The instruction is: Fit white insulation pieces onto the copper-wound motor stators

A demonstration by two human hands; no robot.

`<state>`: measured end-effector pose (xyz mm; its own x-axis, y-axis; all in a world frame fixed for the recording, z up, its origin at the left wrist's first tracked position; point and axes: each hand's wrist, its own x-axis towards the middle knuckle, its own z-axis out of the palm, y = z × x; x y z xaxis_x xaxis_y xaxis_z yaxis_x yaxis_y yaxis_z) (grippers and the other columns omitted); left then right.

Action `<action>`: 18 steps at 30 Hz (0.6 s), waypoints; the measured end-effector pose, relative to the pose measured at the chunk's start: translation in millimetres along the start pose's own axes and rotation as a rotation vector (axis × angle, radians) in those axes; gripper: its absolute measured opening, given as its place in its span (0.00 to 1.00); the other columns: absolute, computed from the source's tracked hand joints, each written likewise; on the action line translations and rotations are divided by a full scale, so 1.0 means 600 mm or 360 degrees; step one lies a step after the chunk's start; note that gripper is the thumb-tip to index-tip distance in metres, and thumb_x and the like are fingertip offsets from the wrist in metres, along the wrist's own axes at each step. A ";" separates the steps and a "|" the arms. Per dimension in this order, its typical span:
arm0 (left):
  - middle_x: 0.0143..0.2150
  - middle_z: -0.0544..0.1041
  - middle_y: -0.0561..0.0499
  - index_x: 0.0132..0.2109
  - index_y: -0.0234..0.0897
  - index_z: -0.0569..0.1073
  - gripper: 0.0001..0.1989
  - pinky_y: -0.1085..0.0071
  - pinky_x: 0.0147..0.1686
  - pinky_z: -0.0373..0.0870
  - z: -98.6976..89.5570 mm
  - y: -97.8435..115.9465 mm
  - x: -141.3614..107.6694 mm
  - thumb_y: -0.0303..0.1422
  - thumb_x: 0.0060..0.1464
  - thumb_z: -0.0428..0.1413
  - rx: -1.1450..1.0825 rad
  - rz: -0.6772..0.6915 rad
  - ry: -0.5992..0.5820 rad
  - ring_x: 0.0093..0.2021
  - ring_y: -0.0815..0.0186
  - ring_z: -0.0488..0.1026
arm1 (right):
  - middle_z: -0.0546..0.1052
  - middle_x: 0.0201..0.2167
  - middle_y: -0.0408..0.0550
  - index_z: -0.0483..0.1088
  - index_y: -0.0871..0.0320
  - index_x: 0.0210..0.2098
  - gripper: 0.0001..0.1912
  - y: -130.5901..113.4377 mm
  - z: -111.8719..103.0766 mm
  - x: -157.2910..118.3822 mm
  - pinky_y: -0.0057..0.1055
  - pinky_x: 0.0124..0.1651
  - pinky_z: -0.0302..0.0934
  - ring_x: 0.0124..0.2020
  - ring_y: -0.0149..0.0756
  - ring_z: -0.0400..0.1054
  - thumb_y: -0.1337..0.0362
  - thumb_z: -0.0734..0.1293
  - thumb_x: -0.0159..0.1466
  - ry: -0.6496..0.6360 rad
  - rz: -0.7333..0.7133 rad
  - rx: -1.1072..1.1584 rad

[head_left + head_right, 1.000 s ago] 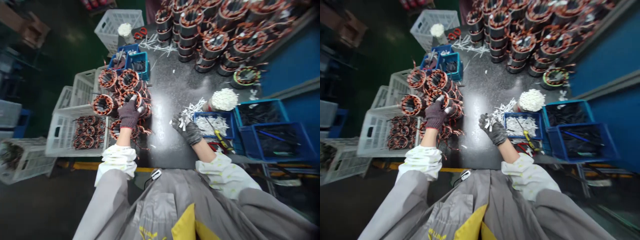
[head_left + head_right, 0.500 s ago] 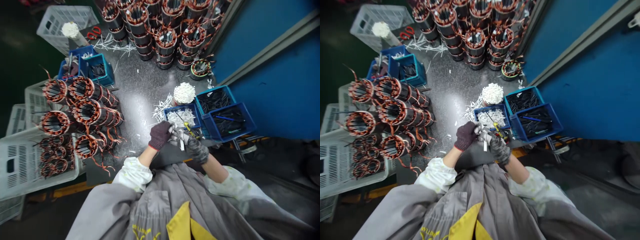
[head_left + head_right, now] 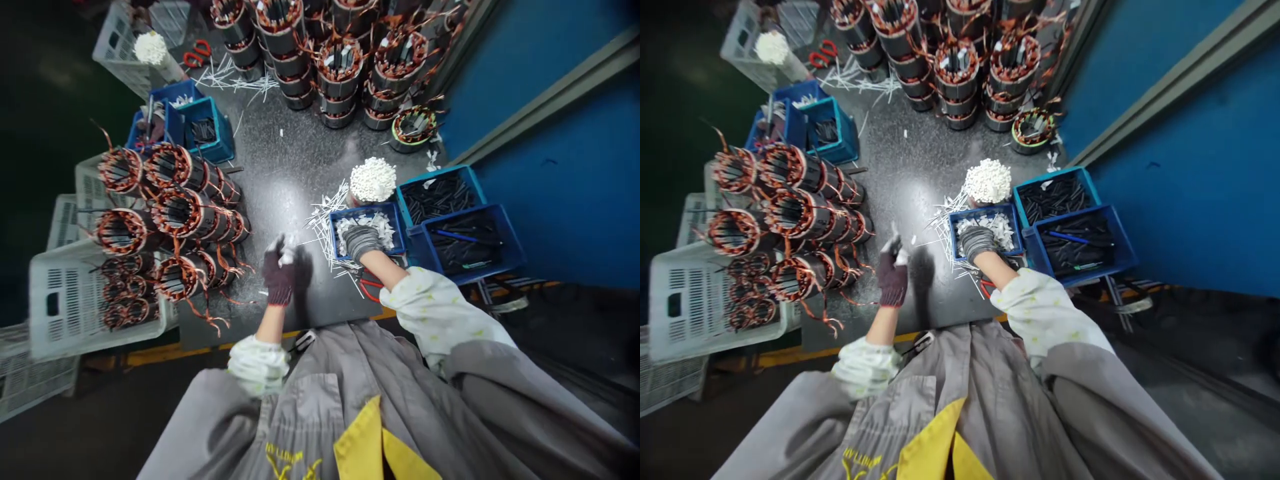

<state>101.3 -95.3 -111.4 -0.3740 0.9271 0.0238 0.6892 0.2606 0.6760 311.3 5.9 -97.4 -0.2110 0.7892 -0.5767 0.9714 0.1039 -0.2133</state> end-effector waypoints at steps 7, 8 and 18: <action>0.68 0.66 0.26 0.68 0.27 0.64 0.30 0.44 0.66 0.63 -0.034 -0.141 -0.133 0.35 0.62 0.45 0.0332 -0.0368 0.0231 0.71 0.48 0.64 | 0.79 0.48 0.60 0.76 0.65 0.47 0.15 0.015 -0.011 -0.009 0.46 0.56 0.68 0.52 0.48 0.74 0.59 0.67 0.70 -0.0065 -0.0036 -0.0224; 0.69 0.65 0.27 0.68 0.28 0.64 0.29 0.44 0.67 0.62 -0.008 -0.140 -0.119 0.34 0.62 0.46 0.0322 -0.0367 0.0200 0.71 0.49 0.63 | 0.79 0.49 0.63 0.77 0.65 0.48 0.15 0.023 -0.019 -0.015 0.46 0.56 0.67 0.52 0.50 0.74 0.60 0.65 0.71 -0.0039 -0.0025 -0.0247; 0.59 0.78 0.42 0.54 0.40 0.77 0.17 0.55 0.67 0.63 0.149 -0.010 0.030 0.39 0.66 0.49 0.0108 0.0010 -0.0112 0.65 0.57 0.69 | 0.78 0.50 0.62 0.76 0.65 0.50 0.19 0.015 -0.011 -0.007 0.46 0.55 0.69 0.51 0.48 0.74 0.55 0.68 0.69 -0.0035 0.0015 -0.0252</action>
<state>146.1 -55.9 -180.7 -0.3269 0.9447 -0.0254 0.7326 0.2703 0.6246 321.8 7.6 -91.6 -0.2024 0.7773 -0.5957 0.9780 0.1919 -0.0819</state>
